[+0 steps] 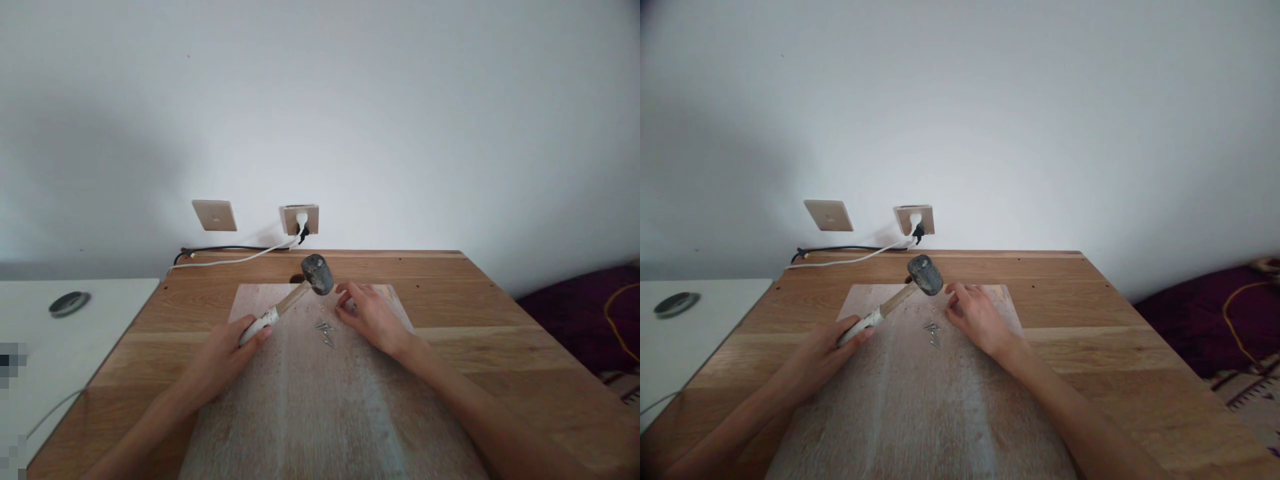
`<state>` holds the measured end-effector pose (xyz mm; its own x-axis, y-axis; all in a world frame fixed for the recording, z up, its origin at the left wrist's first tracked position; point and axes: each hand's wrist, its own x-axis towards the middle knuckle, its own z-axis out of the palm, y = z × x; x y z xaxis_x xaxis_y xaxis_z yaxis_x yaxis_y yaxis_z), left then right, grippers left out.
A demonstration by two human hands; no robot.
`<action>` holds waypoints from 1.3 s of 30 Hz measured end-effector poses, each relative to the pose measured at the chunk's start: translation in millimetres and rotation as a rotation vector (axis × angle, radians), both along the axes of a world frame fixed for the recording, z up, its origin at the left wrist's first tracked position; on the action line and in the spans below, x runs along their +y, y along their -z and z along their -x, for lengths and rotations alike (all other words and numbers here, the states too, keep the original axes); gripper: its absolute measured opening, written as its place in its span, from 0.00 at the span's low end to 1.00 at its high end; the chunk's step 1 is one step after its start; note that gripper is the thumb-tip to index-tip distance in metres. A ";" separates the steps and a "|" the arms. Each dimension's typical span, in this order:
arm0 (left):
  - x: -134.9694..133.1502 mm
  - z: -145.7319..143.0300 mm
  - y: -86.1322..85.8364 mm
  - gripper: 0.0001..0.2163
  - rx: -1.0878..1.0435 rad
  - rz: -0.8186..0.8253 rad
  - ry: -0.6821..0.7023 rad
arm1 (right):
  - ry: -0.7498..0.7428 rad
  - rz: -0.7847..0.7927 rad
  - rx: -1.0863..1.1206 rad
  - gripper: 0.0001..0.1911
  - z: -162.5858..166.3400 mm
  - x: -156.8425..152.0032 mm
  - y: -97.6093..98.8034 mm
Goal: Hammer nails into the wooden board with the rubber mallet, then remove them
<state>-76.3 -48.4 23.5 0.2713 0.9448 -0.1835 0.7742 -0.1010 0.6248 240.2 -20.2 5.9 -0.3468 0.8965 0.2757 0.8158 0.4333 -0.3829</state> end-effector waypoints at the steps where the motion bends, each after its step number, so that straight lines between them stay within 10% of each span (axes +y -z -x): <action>1: -0.6 -1.3 -0.9 0.23 0.001 0.006 0.003 | 0.017 0.002 0.010 0.14 0.1 -0.5 0.5; 16: -8.3 -15.4 -3.5 0.20 0.092 0.032 0.112 | 0.080 -0.078 0.111 0.36 -25.1 -6.5 2.4; 25: -9.7 -14.0 -1.4 0.21 0.083 0.039 0.083 | -0.037 -0.125 0.117 0.06 -15.1 -24.6 -12.1; 39: -3.0 1.2 3.8 0.22 0.011 -0.012 -0.016 | -0.377 0.095 -0.264 0.06 30.9 -40.2 -28.1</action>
